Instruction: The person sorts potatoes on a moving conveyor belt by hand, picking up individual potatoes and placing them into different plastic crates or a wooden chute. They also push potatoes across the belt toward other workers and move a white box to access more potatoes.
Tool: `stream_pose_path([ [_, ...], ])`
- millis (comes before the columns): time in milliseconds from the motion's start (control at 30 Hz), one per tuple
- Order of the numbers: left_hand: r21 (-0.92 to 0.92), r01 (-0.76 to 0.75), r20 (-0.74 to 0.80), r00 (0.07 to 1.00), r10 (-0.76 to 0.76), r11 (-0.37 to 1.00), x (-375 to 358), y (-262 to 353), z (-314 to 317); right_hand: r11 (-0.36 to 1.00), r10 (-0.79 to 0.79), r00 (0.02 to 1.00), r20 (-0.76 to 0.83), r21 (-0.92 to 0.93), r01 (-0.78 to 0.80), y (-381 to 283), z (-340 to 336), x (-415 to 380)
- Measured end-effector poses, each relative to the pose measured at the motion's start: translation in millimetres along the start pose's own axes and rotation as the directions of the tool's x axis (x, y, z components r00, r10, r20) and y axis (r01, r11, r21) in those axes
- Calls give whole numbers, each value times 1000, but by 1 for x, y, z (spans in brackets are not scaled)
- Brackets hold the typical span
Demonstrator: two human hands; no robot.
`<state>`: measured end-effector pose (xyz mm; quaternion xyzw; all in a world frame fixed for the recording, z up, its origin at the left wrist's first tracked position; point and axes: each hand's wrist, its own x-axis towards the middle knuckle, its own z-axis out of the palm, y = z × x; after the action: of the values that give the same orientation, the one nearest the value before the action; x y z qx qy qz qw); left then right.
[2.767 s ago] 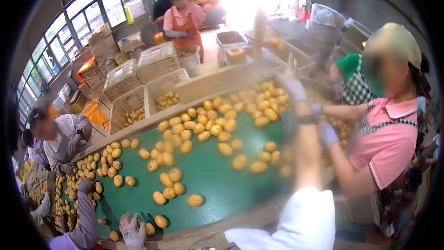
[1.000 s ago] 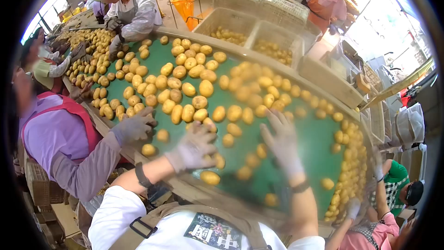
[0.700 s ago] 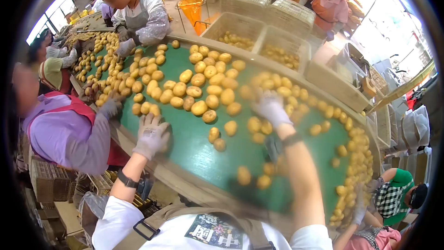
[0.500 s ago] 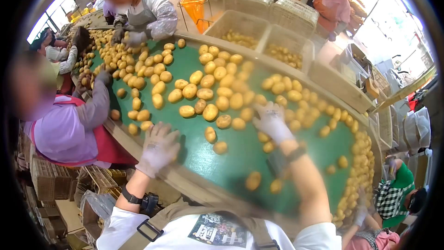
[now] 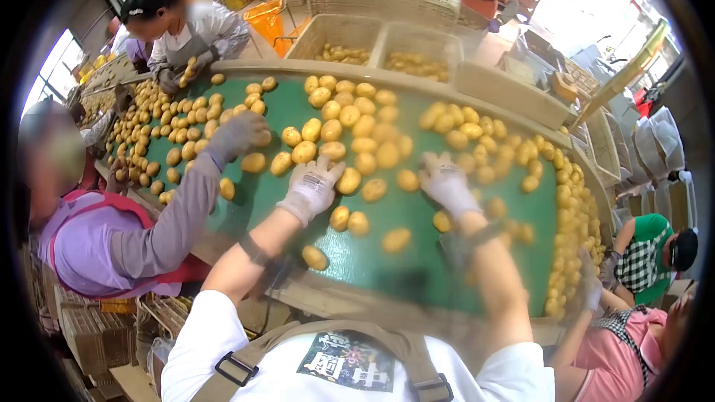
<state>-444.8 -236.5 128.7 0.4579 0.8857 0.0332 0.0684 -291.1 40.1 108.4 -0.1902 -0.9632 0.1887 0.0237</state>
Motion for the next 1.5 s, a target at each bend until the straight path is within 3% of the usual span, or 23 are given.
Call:
stream_pose_path([
  [67,18,-41,24,999,41,999,10,2,7,988,5,1000,18,157,-8,11,-13,-18],
  [100,-75,-19,-19,1000,18,997,5,-1,10,955,45,998,-36,293,-33,14,-21,-32],
  [200,-169,-40,-157,988,13,985,-17,-15,30,737,151,968,-201,675,25,27,-36,-68],
  [233,-169,-73,-266,964,26,983,-25,-14,40,769,124,943,-308,631,105,34,-47,-78],
  [300,-140,-79,-284,958,36,987,-45,-18,45,844,64,853,-518,484,231,34,-87,-102],
  [333,-234,-73,-197,980,26,969,-53,-20,33,887,-45,716,-697,301,349,38,-110,-110],
  [367,-250,-31,-157,988,-9,968,-62,-20,27,938,-143,523,-840,53,342,48,-135,-124],
  [433,-304,49,-88,993,-80,951,-77,-19,13,938,-205,58,-977,-180,296,74,-192,-145],
  [500,-373,82,-92,988,-125,924,-80,-17,19,956,-144,-104,-984,-166,241,111,-222,-159],
  [633,-401,100,-159,971,-176,911,-100,-20,16,996,-51,418,-907,-74,-41,168,-223,-146],
  [733,-403,154,-119,969,-218,902,-116,0,10,975,178,709,-682,220,-33,143,-153,-113],
  [800,-415,150,-79,977,-199,898,-116,13,2,998,-62,950,-304,-9,63,76,-102,-108],
  [867,-419,135,-66,982,-178,898,-116,21,-3,885,-364,910,-198,-378,271,51,-26,-109],
  [933,-422,144,-40,983,-177,895,-117,31,-13,884,-317,926,-203,-417,211,25,-7,-117],
  [1000,-420,114,-110,978,-175,900,-125,17,-6,879,-152,988,34,-453,151,12,-26,-119],
  [1100,-421,92,-132,978,-162,902,-130,-1,0,950,-165,986,16,-267,163,22,-26,-118],
  [1200,-436,94,-125,979,-163,895,-138,-11,1,995,-77,997,-26,66,79,13,-41,-121],
  [1233,-448,94,-133,977,-170,889,-138,-12,1,978,-194,941,-277,17,207,9,-60,-122],
  [1300,-518,179,-56,969,-241,837,-144,-16,-9,896,-412,621,-667,-173,408,-11,-123,-131],
  [1333,-545,228,-7,961,-276,807,-146,-15,-14,850,-501,378,-778,-362,382,-8,-169,-140],
  [1367,-542,212,-22,964,-265,813,-142,-18,-15,876,-454,258,-853,-375,302,15,-190,-145],
  [1467,-516,167,-60,971,-229,840,-149,-27,-15,968,-85,263,-961,-142,-206,127,-244,-113],
  [1500,-511,134,-95,973,-211,849,-148,-27,-15,918,61,372,-926,-94,-385,167,-239,-106],
])
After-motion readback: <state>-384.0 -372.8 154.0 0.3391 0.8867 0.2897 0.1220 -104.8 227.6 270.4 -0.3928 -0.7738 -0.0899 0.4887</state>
